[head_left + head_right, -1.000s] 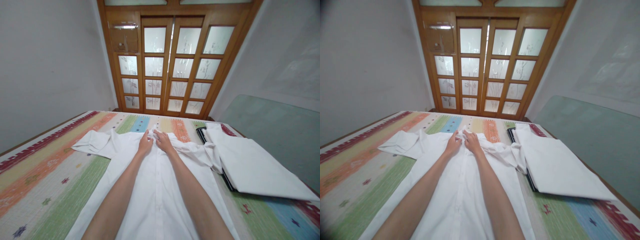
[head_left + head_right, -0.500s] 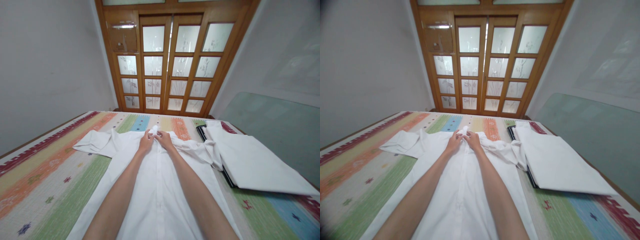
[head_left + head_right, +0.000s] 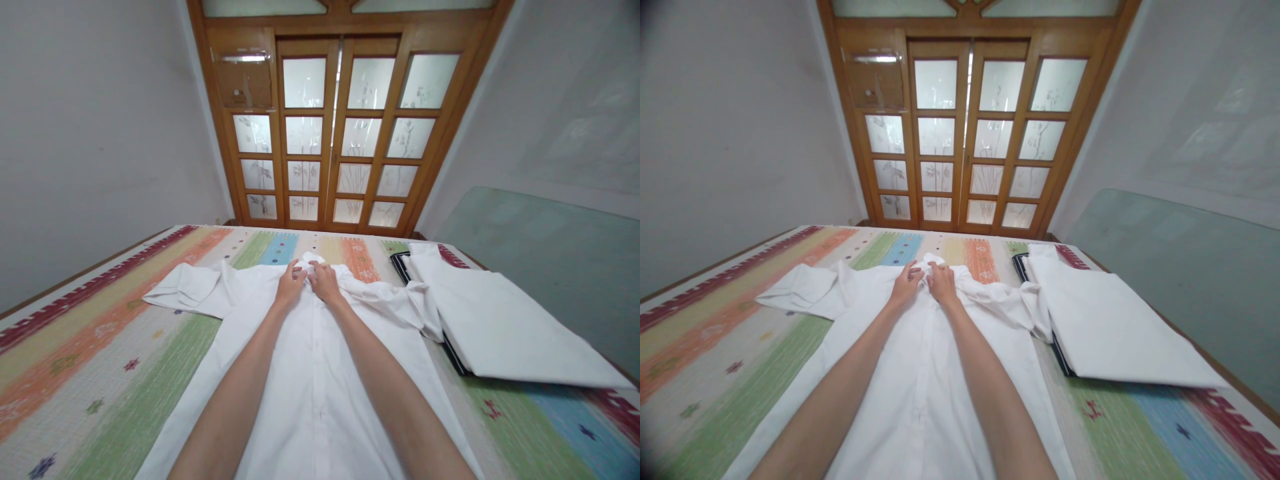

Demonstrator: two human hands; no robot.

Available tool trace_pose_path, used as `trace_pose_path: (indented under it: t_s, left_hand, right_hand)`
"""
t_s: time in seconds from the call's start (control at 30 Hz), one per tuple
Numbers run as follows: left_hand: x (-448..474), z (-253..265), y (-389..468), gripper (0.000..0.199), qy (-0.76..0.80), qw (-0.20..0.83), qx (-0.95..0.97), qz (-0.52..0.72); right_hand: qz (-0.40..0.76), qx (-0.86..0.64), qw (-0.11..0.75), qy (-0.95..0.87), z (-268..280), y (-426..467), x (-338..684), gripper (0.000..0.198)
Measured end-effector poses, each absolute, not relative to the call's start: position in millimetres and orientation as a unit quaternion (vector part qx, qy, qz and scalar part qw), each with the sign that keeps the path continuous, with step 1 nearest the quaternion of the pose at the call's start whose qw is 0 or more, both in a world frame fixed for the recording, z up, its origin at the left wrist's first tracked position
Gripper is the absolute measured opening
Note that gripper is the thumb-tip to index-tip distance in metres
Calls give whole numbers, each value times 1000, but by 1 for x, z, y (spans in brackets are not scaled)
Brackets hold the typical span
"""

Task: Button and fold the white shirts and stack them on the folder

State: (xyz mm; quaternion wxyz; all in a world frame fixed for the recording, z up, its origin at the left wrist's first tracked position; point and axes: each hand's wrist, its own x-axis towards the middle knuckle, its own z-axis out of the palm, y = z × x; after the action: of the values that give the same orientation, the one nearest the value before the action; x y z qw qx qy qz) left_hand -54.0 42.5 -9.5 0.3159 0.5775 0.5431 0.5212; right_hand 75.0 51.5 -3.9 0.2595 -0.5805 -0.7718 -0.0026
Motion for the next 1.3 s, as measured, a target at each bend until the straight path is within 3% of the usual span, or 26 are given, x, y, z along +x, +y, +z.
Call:
trace_pose_path:
  t_s: [0.27, 0.53, 0.83, 1.1, 1.3]
  left_hand:
    - [-58, -5, 42, 45, 545, 278, 533, 584]
    - [-65, -5, 48, 34, 550, 267, 549, 571]
    - [-72, -9, 46, 33, 530, 214, 613, 545]
    - [-69, -11, 47, 22, 528, 192, 612, 557]
    - [-75, -10, 50, 32, 515, 280, 536, 608]
  right_hand:
    - [-32, -465, 277, -840, -3, 51, 74, 41]
    - [-61, -304, 266, -913, -4, 52, 70, 20]
    - [-30, -330, 283, -900, -7, 49, 71, 25]
    - [10, -444, 409, -797, -8, 53, 75, 32]
    - [-45, -483, 497, -720, -11, 56, 75, 25]
